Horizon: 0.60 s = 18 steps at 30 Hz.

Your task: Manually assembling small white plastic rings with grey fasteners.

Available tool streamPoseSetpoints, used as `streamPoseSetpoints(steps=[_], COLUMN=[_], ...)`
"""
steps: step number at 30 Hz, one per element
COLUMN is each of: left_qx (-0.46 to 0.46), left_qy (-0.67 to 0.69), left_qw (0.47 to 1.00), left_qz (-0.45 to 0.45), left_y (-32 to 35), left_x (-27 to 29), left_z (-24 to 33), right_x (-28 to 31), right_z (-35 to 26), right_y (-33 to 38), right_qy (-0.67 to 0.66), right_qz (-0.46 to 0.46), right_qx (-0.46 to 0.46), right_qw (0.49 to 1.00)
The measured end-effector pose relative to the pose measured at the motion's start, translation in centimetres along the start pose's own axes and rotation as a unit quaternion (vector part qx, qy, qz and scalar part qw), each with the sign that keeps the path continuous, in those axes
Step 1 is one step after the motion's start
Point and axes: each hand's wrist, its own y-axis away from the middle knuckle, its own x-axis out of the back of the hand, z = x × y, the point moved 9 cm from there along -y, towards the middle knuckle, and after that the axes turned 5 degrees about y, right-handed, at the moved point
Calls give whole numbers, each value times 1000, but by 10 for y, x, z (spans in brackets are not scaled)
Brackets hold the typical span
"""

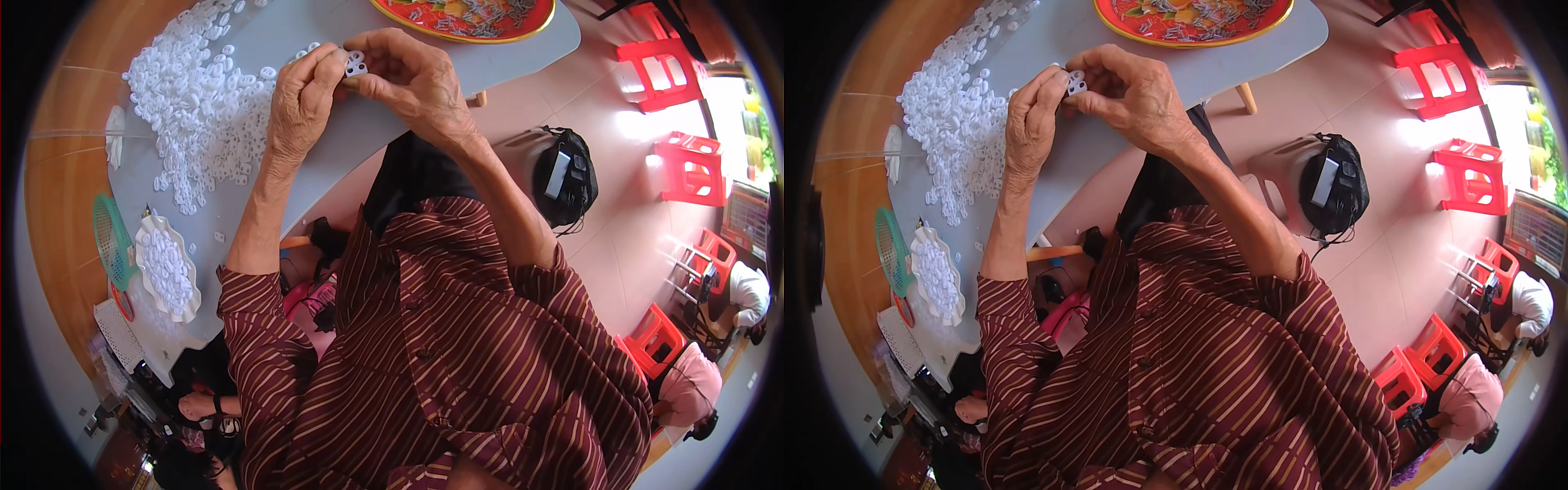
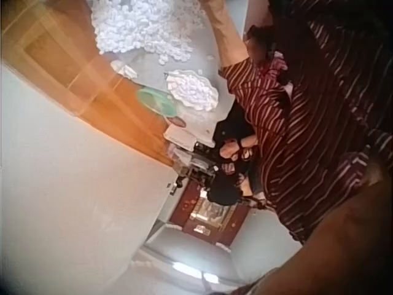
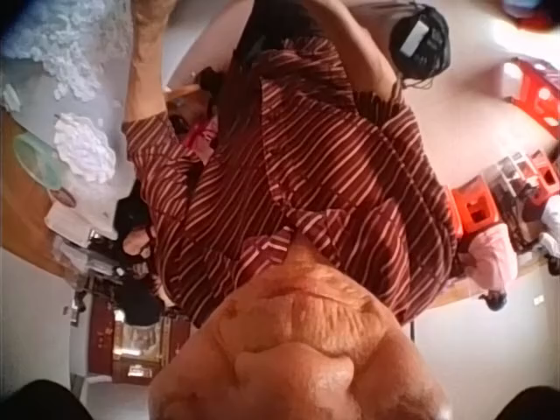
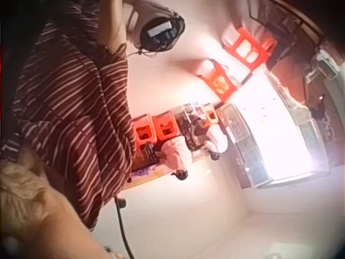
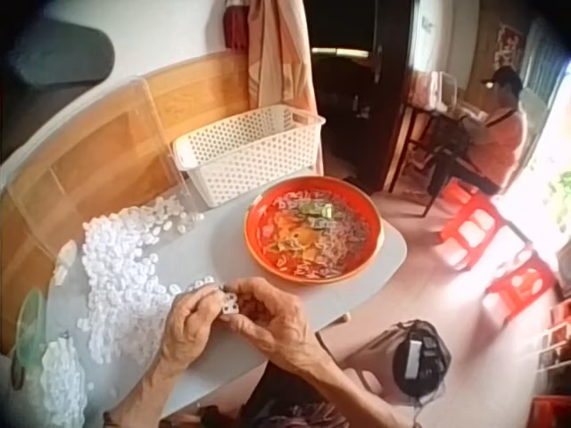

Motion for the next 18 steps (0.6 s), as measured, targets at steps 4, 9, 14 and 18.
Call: streamPoseSetpoints(steps=[4,9,14,18], left_qx=[12,7,8,0], left_qy=[4,13,12,6], left_qw=[1000,1000,1000,1000], left_qz=[-14,-14,-11,5], left_y=[1,4,6,10], left_x=[0,4,0,-2], left_z=[-5,-14,-10,-13], right_x=[2,-2,0,-2], right_z=[0,0,-4,-4], right_y=[0,0,1,3], right_qy=[31,47,78,91], right_qz=[6,-8,3,0], right_qx=[4,12,21,24], right_qw=[1000,999,997,996])
